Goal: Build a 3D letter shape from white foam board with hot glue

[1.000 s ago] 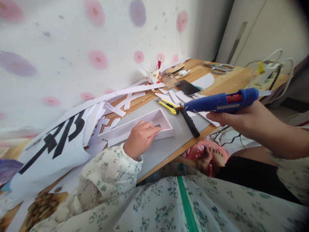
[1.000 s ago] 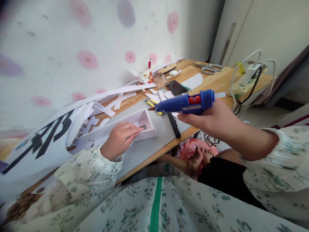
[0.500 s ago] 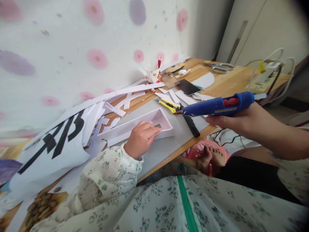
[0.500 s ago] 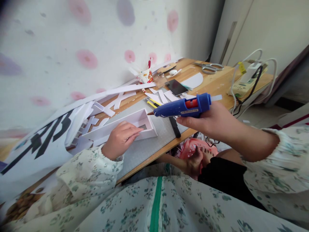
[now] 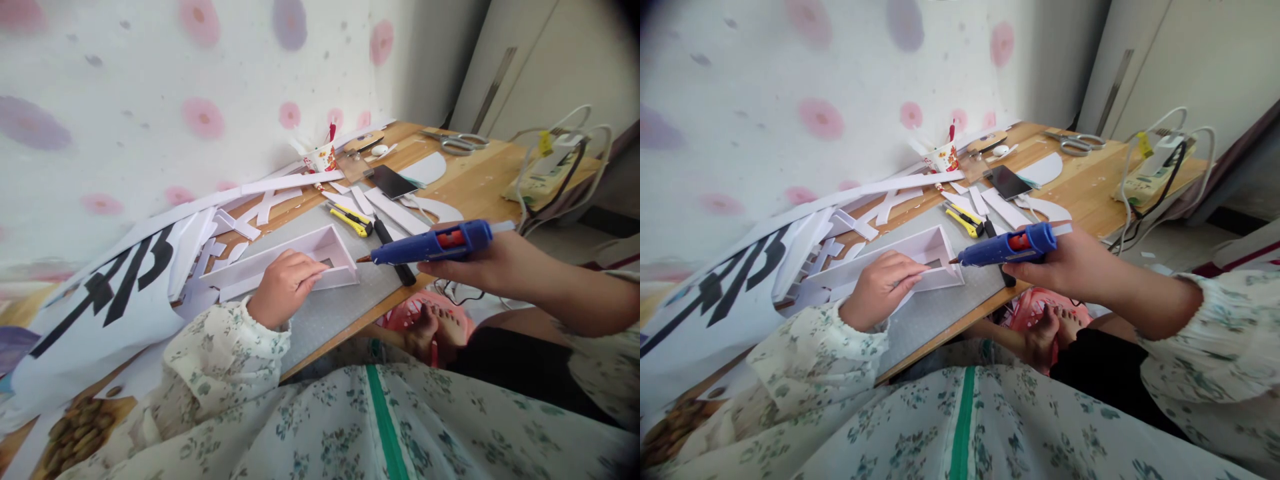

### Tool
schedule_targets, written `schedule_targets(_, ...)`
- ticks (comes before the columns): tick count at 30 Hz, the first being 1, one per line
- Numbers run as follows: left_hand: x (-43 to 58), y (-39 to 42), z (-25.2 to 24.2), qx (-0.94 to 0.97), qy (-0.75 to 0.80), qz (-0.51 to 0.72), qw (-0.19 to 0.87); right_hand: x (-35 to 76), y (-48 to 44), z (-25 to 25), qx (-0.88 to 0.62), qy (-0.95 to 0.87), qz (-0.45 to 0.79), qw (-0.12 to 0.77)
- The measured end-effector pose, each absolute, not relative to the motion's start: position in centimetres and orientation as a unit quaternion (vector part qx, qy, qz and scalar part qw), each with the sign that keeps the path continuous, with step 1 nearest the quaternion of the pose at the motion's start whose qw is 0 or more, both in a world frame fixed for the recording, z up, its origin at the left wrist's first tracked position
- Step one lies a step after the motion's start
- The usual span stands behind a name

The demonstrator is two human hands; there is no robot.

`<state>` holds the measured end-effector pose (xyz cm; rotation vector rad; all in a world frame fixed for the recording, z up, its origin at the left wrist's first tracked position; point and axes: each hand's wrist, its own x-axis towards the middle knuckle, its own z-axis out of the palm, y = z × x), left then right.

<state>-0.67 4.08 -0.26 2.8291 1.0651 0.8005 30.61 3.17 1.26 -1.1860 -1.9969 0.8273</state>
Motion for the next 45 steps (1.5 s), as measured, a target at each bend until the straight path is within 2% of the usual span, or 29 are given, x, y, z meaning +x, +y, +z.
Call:
schedule_targets(6, -0.3, 4.0, -0.4, 0.910, 0.332, 0.247, -0.013, 30.5, 3.6, 0.7, -0.463, -0.765, 0.282, 0.348)
schedule_targets(12, -0.1, 4.0, -0.6, 0.917, 0.317, 0.240, -0.025, 29.3, 4.1, 0.1, -0.457, -0.676, 0.441, 0.374)
schedule_targets(15, 0.0, 4.0, -0.7, 0.916, 0.321, 0.240, -0.029, 28.8, 4.0, 0.4, -0.465, -0.644, 0.476, 0.378)
schedule_targets(19, 0.1, 3.9, -0.7, 0.913, 0.322, 0.250, -0.028, 30.0, 4.4, 1.3, -0.498, -0.639, 0.423, 0.405)
schedule_targets(24, -0.1, 3.9, -0.9, 0.907, 0.319, 0.274, -0.035, 35.4, 7.6, 2.0, -0.552, -0.604, 0.280, 0.502)
schedule_targets(27, -0.3, 4.2, -1.4, 0.904, 0.315, 0.289, -0.033, 39.5, 10.6, 2.1, -0.650, -0.606, 0.157, 0.432)
schedule_targets(31, -0.4, 4.2, -1.7, 0.903, 0.315, 0.292, -0.023, 42.3, 14.0, 1.1, -0.704, -0.621, 0.113, 0.325)
schedule_targets(37, -0.5, 4.2, -1.9, 0.902, 0.315, 0.293, -0.017, 40.4, 15.7, -1.3, -0.740, -0.652, 0.026, 0.164)
schedule_targets(41, -0.4, 4.2, -1.7, 0.906, 0.315, 0.282, -0.026, 38.9, 15.6, -2.2, -0.740, -0.663, -0.010, 0.111)
schedule_targets(45, -0.1, 4.1, -1.3, 0.905, 0.317, 0.283, -0.032, 38.4, 15.0, -1.9, -0.716, -0.691, -0.022, 0.103)
